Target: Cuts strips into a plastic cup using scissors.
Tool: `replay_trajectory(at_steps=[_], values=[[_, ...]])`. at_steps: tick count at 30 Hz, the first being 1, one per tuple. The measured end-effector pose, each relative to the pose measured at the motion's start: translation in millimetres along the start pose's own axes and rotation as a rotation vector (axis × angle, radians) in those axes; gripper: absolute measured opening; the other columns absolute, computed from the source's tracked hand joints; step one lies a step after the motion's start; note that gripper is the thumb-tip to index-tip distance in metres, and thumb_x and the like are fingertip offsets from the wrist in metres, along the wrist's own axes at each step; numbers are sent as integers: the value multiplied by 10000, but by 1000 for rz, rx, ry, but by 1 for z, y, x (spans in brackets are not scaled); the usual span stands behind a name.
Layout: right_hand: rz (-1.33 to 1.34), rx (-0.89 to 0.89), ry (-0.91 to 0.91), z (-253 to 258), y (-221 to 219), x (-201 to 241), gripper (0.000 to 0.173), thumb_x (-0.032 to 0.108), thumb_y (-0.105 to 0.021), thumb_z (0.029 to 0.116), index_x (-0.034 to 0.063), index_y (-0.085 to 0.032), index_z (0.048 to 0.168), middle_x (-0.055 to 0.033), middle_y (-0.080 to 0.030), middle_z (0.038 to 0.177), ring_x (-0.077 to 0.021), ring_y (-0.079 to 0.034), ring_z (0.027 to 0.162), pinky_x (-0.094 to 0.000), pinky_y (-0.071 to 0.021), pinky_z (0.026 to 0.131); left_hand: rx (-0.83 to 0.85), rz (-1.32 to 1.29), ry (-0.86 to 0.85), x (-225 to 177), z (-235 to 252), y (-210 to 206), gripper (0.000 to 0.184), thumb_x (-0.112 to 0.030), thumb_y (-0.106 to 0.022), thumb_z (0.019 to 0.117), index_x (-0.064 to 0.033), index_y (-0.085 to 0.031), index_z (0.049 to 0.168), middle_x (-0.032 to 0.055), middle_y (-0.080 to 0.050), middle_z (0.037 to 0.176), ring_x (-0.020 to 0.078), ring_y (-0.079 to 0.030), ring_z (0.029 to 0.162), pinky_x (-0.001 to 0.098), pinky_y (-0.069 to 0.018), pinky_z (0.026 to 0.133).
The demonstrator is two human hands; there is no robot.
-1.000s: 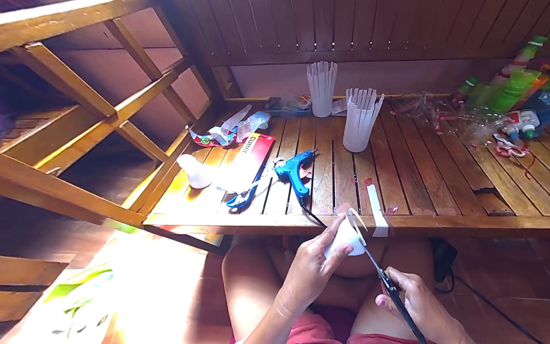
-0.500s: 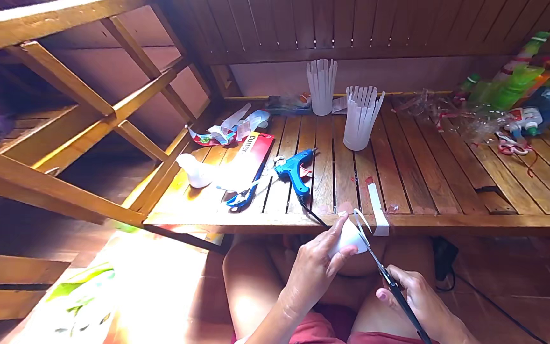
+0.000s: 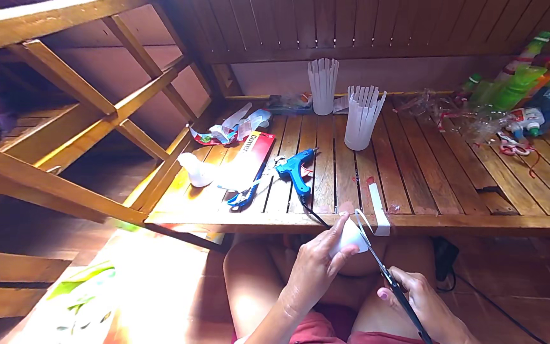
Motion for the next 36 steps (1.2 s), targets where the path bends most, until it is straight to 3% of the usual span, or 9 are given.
replay_trajectory(at_steps=[11,14,19,25,36], values=[[9,-19,20,-1,0,0,569,525,-565,962,12,-587,717,1,-431,523,17,-382,466,-130,-302,455,-8,2,2,1,-1,-1,568,-406,-547,1027,7,-585,1415,142,-738,1150,163,-726,986,290,-566,888],[-1,18,-1,-1,0,-1,606,572,-557,953,5,-606,746,-21,-470,547,-17,-423,484,-159,-337,465,-1,8,-7,1,-1,-1,564,-403,-542,1030,15,-592,1405,146,-738,1155,176,-729,998,307,-567,898],[13,169,-149,-1,-2,-2,701,677,-506,923,-5,-640,835,-38,-524,613,-81,-486,539,-240,-396,504,-2,55,-36,-2,-4,-3,560,-425,-536,1028,-12,-609,1399,137,-747,1049,184,-727,862,323,-588,773],[10,123,-111,3,2,1,663,652,-525,932,17,-604,756,10,-453,557,-15,-413,495,-183,-330,473,-33,101,-38,-2,-5,-1,568,-438,-532,1026,-13,-618,1391,136,-745,994,190,-718,793,330,-587,711],[15,53,-41,-1,4,0,612,588,-545,961,26,-581,723,14,-428,530,15,-387,472,-143,-304,454,-36,109,-53,-4,-4,-2,561,-433,-541,1023,-20,-617,1395,131,-737,967,182,-704,759,313,-578,676]])
Point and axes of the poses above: each hand's wrist, its own z-axis towards the middle knuckle, its own y-axis out of the back of the hand, x = y × z, the point moved 8 cm from there along z, towards the middle knuckle
